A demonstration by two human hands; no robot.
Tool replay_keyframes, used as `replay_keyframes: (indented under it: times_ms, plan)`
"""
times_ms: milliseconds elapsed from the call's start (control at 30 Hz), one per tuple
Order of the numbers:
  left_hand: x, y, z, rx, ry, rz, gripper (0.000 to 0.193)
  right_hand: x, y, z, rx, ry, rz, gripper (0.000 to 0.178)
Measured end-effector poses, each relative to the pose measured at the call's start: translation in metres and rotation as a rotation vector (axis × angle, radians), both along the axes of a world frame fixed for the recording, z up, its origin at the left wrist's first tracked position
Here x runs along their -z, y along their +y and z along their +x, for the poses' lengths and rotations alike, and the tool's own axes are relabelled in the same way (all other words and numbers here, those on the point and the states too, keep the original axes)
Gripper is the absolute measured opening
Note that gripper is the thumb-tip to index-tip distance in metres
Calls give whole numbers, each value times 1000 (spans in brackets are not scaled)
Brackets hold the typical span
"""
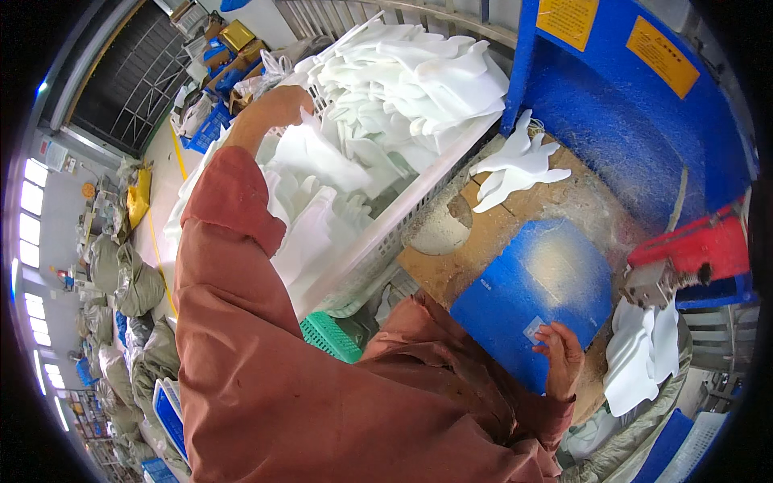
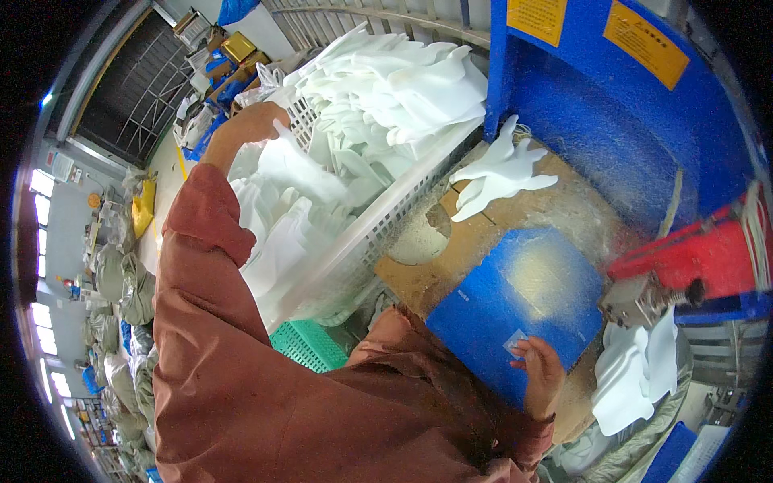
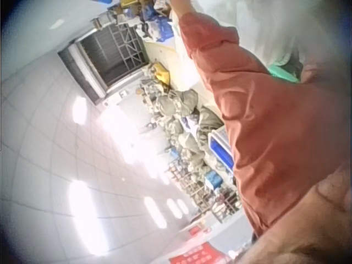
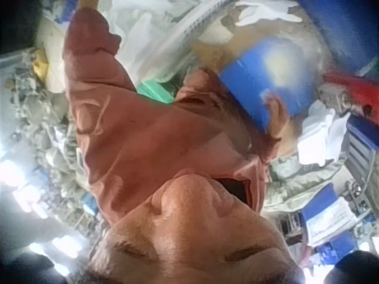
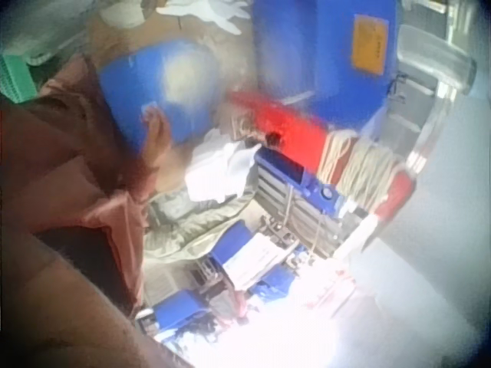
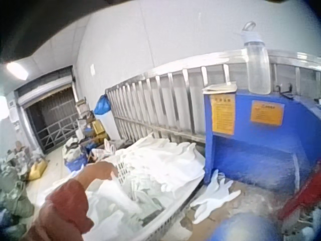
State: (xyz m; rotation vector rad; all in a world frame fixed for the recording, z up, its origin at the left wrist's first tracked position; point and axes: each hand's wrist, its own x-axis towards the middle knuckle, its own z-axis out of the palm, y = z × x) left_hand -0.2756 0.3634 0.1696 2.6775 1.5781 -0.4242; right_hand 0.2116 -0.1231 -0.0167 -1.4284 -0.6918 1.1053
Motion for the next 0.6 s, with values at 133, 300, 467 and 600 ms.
replay_keyframes:
  times_ms: [133, 300, 467, 600]
  plan:
    - [24, 30, 8, 8, 38, 37, 33, 2, 12, 2, -38, -29, -77, 28]
    - [62, 59, 9, 49, 17, 113, 33, 4, 24, 0, -60, -18, -93, 29]
    - [107, 74, 0, 116, -69, 37, 40, 5, 25, 1, -66, 13, -120, 28]
    - [140, 72, 2, 28, 37, 46, 56, 2, 18, 3, -49, 11, -85, 28]
